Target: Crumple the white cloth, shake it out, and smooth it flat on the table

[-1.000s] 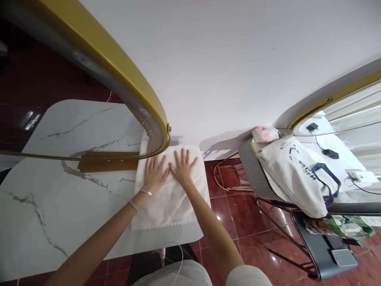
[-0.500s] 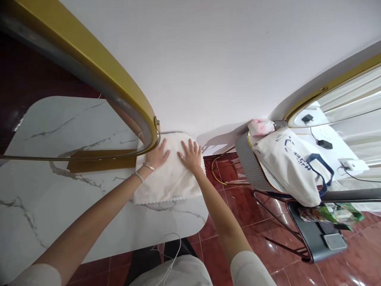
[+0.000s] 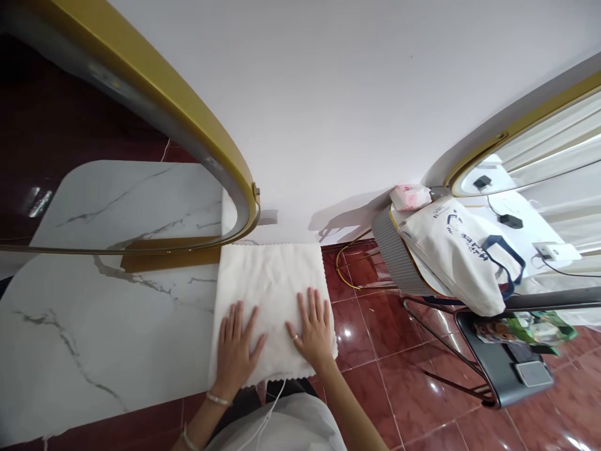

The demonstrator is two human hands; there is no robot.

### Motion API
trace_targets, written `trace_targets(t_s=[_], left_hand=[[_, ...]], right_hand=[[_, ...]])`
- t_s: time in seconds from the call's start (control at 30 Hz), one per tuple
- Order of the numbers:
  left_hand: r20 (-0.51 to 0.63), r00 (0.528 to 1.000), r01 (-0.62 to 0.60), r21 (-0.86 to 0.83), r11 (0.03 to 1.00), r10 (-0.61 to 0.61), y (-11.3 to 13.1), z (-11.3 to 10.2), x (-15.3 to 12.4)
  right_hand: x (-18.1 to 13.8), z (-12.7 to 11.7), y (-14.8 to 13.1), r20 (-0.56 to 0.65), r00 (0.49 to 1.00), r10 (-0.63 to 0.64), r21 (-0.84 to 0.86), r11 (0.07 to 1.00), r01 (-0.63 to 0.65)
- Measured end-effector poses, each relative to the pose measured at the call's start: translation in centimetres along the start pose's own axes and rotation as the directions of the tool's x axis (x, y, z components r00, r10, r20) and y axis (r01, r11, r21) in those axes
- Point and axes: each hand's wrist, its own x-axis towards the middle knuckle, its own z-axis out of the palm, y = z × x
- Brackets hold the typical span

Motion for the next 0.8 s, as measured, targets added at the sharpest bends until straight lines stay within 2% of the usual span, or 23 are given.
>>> trace_targets(t_s=[0.07,0.13,0.33,0.43,0.53,0.7,0.8], left_hand=[[0.007,1.000,-0.006,-0.004,1.000,0.006,0.1,0.1,-0.5],[0.019,1.000,-0.005,-0.030,1.000,0.006,0.0,0.3,1.3],[0.034,0.999,0.009,-0.100,0.995,-0.006,-0.9,1.5,12.4],[0.027,1.000,0.005,-0.095,0.995,-0.002,-1.4,1.8,14.5],[0.024,1.000,-0.008,-0.078,0.997,0.010,-1.7,1.4,12.2],[0.008,1.000,0.024,-0.034,0.999,-0.024,-2.1,0.0,3.6],[-0.008,0.998,0.066,0.000,0.998,-0.066,-2.7,-0.9,-0.6]], right_hand=[[-1.1,0.0,0.0,0.016,1.000,0.009,-0.018,1.000,-0.009],[0.5,0.2,0.8,0.030,0.999,0.018,-0.027,0.999,-0.017],[12.1,1.2,4.3,0.092,0.994,0.061,-0.027,0.998,-0.058],[14.3,1.3,4.3,0.099,0.991,0.086,-0.013,0.996,-0.085],[11.7,1.1,3.0,0.077,0.992,0.096,-0.016,0.995,-0.095],[3.9,0.9,-1.1,0.037,0.999,0.031,0.002,1.000,-0.031],[1.7,1.0,-3.9,0.023,1.000,0.001,0.029,1.000,-0.002]])
